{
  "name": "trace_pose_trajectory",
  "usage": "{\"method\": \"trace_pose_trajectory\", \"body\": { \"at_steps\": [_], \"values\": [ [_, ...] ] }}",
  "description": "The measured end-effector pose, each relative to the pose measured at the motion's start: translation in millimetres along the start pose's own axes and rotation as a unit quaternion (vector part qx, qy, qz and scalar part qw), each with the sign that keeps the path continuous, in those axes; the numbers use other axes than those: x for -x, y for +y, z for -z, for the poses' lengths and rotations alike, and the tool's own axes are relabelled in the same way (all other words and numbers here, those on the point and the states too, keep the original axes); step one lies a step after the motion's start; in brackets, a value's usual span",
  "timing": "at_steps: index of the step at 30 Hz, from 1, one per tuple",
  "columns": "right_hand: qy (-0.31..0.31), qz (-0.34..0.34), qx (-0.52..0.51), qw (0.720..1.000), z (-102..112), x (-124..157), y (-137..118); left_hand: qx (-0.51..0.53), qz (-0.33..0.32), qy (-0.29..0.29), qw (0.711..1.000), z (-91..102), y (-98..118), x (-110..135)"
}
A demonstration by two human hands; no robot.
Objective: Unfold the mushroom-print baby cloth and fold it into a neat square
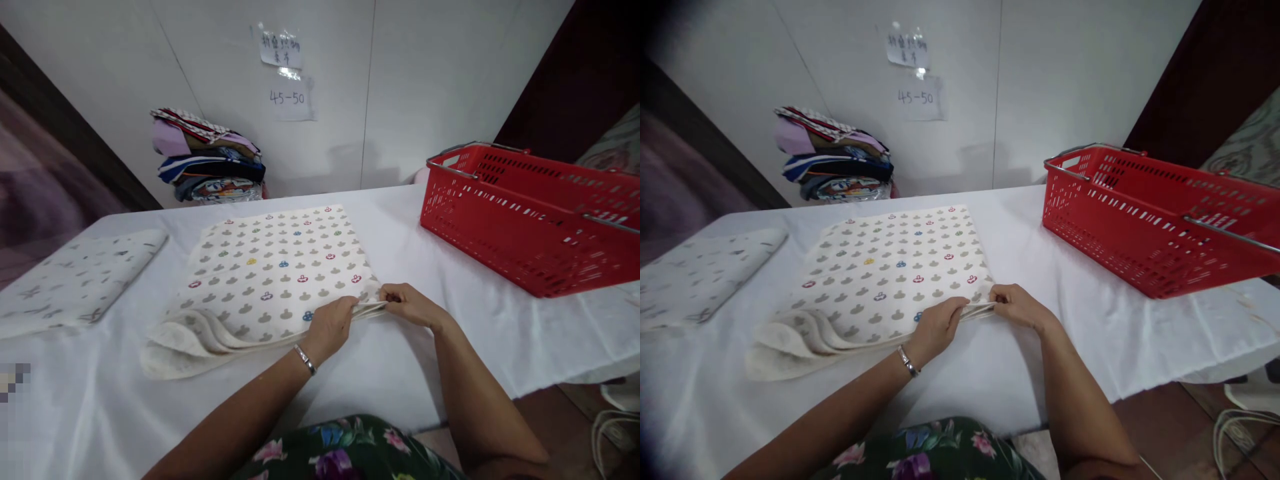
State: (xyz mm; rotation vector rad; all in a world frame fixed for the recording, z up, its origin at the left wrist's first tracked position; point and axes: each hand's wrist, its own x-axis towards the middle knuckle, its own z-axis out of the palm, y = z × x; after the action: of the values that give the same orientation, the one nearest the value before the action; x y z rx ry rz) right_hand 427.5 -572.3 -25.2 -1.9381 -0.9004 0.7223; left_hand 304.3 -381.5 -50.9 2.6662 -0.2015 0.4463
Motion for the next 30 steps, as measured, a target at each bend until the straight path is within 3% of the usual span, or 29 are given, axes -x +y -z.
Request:
{"method": "trace_pose_trajectory", "body": {
  "at_steps": [5, 13, 18, 22, 30],
  "values": [
    [0.000, 0.005, -0.004, 1.000, -0.4, 0.3, 0.3, 0.006, -0.075, -0.006, 0.997, 3.3, 0.2, 0.8],
    [-0.002, 0.001, 0.007, 1.000, 0.9, 0.5, -1.6, -0.035, -0.052, -0.002, 0.998, 3.0, 4.8, -3.2],
    [-0.004, -0.005, 0.014, 1.000, 2.7, 3.4, -6.2, -0.057, -0.084, 0.027, 0.994, 7.2, 6.1, -6.9],
    [-0.001, -0.015, 0.032, 0.999, 2.8, 3.8, -7.1, -0.070, -0.119, -0.010, 0.990, 4.6, 3.4, -5.5],
    [-0.008, -0.013, 0.047, 0.999, 2.7, 3.5, -7.4, -0.077, -0.106, 0.006, 0.991, 4.6, 5.1, -4.0]
  ]
}}
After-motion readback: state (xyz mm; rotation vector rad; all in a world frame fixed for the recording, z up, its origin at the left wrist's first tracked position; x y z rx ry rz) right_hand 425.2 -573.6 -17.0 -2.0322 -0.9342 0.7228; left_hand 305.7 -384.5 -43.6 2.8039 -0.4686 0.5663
